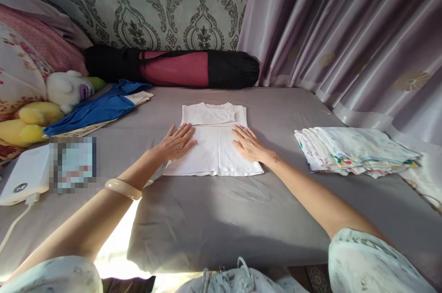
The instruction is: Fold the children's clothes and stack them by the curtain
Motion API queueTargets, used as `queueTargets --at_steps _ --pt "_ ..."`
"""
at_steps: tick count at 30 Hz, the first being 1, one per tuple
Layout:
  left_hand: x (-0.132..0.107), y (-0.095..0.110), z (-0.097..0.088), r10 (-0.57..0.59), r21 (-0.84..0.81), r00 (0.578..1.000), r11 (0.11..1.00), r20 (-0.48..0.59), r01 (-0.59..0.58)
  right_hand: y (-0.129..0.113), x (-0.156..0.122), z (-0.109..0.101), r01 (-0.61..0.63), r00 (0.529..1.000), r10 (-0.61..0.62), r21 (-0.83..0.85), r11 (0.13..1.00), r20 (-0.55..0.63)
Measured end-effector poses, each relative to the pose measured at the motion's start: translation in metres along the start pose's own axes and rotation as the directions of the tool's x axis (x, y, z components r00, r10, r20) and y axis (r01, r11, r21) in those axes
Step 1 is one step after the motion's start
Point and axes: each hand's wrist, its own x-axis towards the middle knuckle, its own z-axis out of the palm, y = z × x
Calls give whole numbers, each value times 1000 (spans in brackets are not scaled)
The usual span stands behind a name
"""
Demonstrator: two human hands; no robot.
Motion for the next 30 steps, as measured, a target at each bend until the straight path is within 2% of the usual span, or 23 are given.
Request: queueTargets --at_steps 3,5,7,10,15,20,22,25,27,30 --pt "-20 15 -8 34 37 998 999 -45 -33 -12 -20 -10 41 999 -41 16 999 21" --pt "-38 28 -10 115 8 992 993 -47 -115 -22 -37 -13 83 996 -85 50 995 38" --pt "-53 38 -8 168 -52 985 984 -27 -169 -30 -53 -13 119 990 -125 81 990 61" --pt "-66 44 -2 184 -116 983 976 -13 -184 -35 -65 -7 129 987 -136 83 988 81" --pt "-64 39 3 183 -119 983 976 -21 -184 -33 -64 -4 113 988 -118 57 992 96" --pt "-63 46 -7 192 -144 981 972 21 -187 -44 -64 -16 105 984 -120 115 988 131" --pt "-64 57 -14 272 -186 962 944 -21 -271 -54 -67 -19 148 978 -167 151 977 122" --pt "-66 74 -20 404 -260 908 870 -108 -418 -69 -74 -17 238 958 -261 175 955 121" --pt "-65 82 -20 415 -265 897 857 -151 -441 -75 -78 -13 274 948 -294 164 948 118" --pt "-64 86 -17 383 -212 902 882 -199 -421 -77 -82 -10 293 949 -304 128 948 80"
